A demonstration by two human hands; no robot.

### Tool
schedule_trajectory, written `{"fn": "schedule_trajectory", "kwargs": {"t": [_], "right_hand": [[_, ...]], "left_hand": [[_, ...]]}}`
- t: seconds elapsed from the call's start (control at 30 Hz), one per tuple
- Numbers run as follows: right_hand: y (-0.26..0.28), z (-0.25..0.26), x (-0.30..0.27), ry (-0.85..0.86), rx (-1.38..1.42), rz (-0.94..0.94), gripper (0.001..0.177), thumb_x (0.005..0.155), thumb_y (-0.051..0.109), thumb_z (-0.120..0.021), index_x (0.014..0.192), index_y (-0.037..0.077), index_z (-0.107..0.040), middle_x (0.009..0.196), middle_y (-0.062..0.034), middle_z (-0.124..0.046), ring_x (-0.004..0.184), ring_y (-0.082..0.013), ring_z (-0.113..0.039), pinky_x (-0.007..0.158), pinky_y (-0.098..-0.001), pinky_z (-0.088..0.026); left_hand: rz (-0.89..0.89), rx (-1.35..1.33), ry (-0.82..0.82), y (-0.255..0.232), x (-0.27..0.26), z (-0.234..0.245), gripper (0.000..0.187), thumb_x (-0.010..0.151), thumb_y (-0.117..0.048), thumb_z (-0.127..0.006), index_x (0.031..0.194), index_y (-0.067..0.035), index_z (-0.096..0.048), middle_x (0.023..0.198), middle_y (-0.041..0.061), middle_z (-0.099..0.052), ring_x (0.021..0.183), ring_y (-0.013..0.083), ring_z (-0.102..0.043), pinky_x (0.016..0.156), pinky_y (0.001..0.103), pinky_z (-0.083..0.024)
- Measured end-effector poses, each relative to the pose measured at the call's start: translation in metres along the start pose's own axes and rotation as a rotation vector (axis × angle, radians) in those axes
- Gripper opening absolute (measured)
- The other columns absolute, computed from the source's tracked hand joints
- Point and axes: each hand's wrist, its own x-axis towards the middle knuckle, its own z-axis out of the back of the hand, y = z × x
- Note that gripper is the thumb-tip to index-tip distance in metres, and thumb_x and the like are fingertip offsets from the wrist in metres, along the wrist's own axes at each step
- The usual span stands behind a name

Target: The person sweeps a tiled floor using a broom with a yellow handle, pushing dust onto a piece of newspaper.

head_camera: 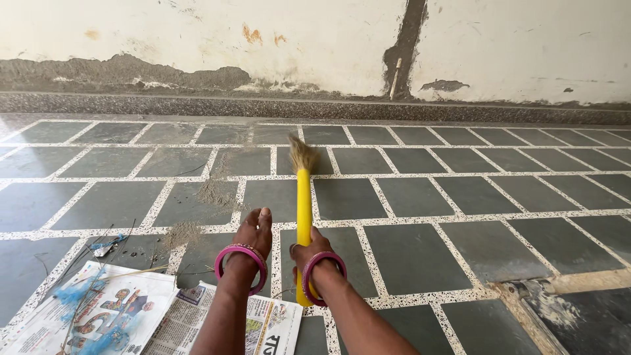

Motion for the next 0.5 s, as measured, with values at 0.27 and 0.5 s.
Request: {"fn": "schedule_trajectory", "kwargs": {"t": [0.27,0.5], "right_hand": [[-0.007,-0.003,0.000,0.136,-0.107,0.029,0.046,0.089,0.000,-0.056,0.133,0.014,-0.051,0.088,-0.0144,-0.070,0.056,-0.0245,-0.066,0.048,-0.0407,-0.055],[0.002,0.020,0.009,0.136,-0.268,0.201,0.039,0.089,0.005,-0.057,0.127,0.010,-0.058,0.088,-0.0117,-0.074,0.056,-0.0212,-0.070,0.050,-0.0369,-0.057]], "left_hand": [[0.075,0.056,0.060,-0.008,0.007,-0.016,0.062,0.103,-0.056,-0.033,0.147,-0.016,-0.051,0.140,0.019,-0.062,0.132,0.0383,-0.058,0.112,0.048,-0.045],[0.010,0.178,0.061,-0.043,0.009,-0.024,0.061,0.105,-0.054,-0.032,0.147,-0.014,-0.053,0.138,0.023,-0.064,0.132,0.0410,-0.058,0.112,0.049,-0.044]]}}
